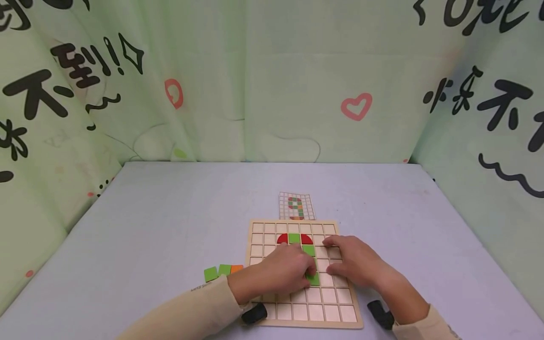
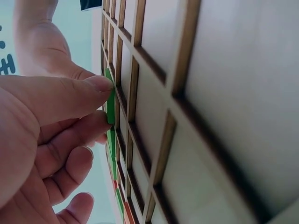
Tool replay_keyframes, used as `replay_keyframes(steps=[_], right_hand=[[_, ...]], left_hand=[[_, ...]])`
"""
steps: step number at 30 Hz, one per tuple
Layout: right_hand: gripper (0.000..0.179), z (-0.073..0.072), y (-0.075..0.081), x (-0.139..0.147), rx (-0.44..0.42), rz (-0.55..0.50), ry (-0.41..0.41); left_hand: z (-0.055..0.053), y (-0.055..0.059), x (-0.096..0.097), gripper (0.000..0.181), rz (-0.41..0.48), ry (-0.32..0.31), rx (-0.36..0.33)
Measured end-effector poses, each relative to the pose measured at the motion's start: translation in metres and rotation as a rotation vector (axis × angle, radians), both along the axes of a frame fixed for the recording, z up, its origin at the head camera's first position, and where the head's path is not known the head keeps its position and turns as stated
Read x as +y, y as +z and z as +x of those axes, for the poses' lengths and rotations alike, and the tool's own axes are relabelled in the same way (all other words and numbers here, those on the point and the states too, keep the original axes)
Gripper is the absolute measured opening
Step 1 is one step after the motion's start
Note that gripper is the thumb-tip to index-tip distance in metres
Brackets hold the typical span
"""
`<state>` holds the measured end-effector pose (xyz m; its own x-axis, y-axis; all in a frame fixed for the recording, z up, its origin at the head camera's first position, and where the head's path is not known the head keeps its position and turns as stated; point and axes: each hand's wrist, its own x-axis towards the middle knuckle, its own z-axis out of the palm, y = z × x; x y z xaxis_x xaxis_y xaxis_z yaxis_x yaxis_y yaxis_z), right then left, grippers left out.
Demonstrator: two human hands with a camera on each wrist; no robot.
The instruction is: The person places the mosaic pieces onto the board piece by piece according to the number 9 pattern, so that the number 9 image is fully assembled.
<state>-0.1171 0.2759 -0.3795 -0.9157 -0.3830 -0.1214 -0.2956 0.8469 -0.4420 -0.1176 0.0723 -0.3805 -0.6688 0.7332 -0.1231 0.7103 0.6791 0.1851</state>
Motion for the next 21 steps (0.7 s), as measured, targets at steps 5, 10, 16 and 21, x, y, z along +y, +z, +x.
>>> replay_keyframes(steps=[5, 10, 16, 21], right_hand=[[0.054, -0.0006, -0.0004, 0.0009, 0.0, 0.0, 0.003], [0.054, -0.0005, -0.0005, 0.0009, 0.0, -0.003, 0.004], [0.053, 0.0005, -0.0007, 0.0006, 0.011, -0.004, 0.007], [0.052, 0.0004, -0.0013, 0.0008, 0.009, -0.005, 0.004]], left_hand=[[-0.0005, 0.0006, -0.0027, 0.014, 0.038, 0.001, -0.018], [-0.0024, 0.0, -0.0049, 0.014, 0.058, 0.001, -0.014], [-0.0033, -0.0014, -0.0055, 0.012, 0.058, -0.001, -0.006], [-0.0026, 0.0002, -0.008, 0.012, 0.057, 0.011, -0.011]])
